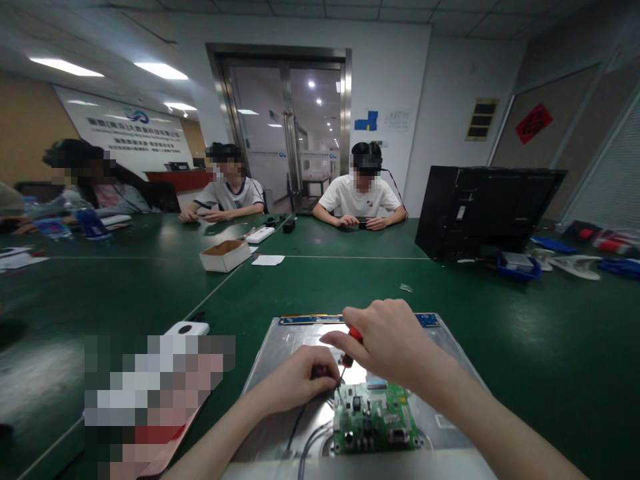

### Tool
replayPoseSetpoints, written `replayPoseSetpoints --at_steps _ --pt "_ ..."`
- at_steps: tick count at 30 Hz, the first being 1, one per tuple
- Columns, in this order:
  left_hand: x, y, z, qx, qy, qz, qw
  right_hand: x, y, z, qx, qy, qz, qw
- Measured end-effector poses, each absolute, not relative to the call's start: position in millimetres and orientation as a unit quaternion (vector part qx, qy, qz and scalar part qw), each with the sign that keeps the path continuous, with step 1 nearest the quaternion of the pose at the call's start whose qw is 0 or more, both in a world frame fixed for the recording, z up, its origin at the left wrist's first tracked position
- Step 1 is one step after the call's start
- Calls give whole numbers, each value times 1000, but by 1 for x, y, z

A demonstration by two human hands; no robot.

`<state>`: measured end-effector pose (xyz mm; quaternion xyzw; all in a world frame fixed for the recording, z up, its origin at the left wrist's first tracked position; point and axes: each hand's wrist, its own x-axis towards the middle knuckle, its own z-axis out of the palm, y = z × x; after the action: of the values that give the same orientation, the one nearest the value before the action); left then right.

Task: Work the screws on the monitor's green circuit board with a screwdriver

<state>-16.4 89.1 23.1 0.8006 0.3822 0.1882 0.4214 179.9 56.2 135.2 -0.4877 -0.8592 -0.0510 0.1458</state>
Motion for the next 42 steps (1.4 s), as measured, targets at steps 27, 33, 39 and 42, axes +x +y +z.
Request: replayPoseSetpoints --at_steps 27,33,39,42 --pt "-17 86 21 795 384 212 419 181 60 129 -276 -891 278 229" --pt "-17 86 25 798 407 191 401 163 55 122 -338 -861 262 277" --pt "-18 85 21 809 413 180 379 164 52 123 -418 -876 29 240" --pt "-18 86 19 804 409 171 397 168 52 123 -457 -868 -23 192"
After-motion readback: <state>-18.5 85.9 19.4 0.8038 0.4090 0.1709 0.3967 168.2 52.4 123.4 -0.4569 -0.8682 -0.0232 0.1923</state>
